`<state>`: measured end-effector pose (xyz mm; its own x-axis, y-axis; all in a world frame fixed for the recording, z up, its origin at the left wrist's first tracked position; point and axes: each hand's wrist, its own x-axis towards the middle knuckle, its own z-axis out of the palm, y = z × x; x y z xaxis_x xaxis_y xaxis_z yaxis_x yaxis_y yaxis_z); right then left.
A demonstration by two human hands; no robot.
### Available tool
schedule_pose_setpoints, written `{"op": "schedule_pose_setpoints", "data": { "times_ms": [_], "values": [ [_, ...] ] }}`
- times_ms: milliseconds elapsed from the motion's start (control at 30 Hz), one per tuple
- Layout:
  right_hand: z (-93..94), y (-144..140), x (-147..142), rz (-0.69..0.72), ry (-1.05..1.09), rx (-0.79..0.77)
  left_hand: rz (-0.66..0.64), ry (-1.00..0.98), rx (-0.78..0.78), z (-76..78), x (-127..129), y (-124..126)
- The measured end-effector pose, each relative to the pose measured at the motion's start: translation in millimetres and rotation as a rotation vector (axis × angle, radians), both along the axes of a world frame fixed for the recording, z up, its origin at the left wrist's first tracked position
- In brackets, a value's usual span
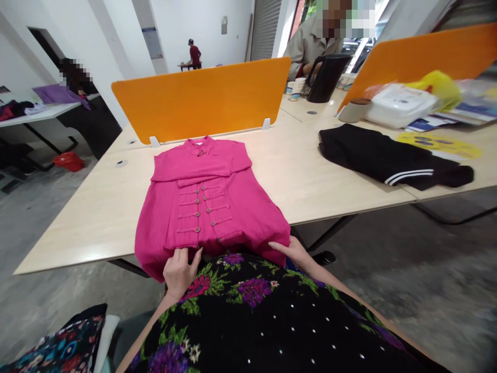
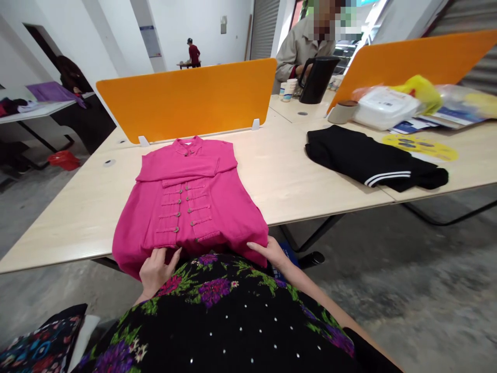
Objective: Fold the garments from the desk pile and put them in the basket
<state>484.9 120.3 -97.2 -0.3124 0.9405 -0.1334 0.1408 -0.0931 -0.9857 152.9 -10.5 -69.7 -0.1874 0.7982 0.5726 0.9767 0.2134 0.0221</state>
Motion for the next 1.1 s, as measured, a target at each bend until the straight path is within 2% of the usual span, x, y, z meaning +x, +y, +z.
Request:
{"op": "schedule_pose_setpoints", "data": {
  "times_ms": [167, 267, 333, 433, 533, 567, 633, 700, 767, 833, 900, 1000, 1100],
  "values": [
    [6.5, -1.8, -12.1, -0.021, 0.274, -0.142, -0.027, -0.019, 0.087, -1.6, 4.7, 0.6],
    [6.6, 0.4, -18.9, -0.038, 0.256, -0.168, -0.154, -0.182, 0.064, 12.7, 4.7, -6.6],
    [6.6, 2.8, -18.6, -0.017, 0.121, -0.124, -0.216, -0.35, 0.02, 28.4, 3.0, -12.3],
    [13.3, 3.3, -5.1, 0.081, -0.316, 0.04, -0.21, -0.505, -0.068, 50.0, -0.1, -19.3],
    [32.2, -2.9, 13.6, 0.165, -0.731, 0.211, -0.191, -0.465, -0.144, 56.8, -0.5, -22.4],
    [40.9, -6.1, 16.0, 0.191, -0.774, 0.26, -0.186, -0.436, -0.149, 55.5, 0.1, -22.8],
    [60.2, -12.7, 10.0, 0.268, -0.701, 0.395, -0.172, -0.4, -0.122, 50.3, 1.5, -23.3],
    [79.1, -17.5, -10.8, 0.38, -0.54, 0.621, -0.15, -0.403, -0.082, 45.2, 2.1, -23.3],
    [94.9, -19.1, -40.9, 0.521, -0.484, 0.898, -0.165, -0.37, -0.09, 43.2, 1.4, -22.4],
    [106.5, -18.0, -72.4, 0.668, -0.589, 1.151, -0.218, -0.235, -0.152, 44.2, 0.3, -20.1],
    [113.5, -16.3, -99.5, 0.767, -0.747, 1.325, -0.259, -0.068, -0.193, 46.5, 0.3, -16.3],
    [116.2, -15.7, -126.8, 0.794, -0.902, 1.412, -0.221, 0.053, -0.154, 49.3, 3.9, -9.0],
    [113.9, -16.8, -138.8, 0.742, -0.97, 1.387, -0.159, 0.067, -0.133, 49.5, 8.9, -3.2]
  ]
}}
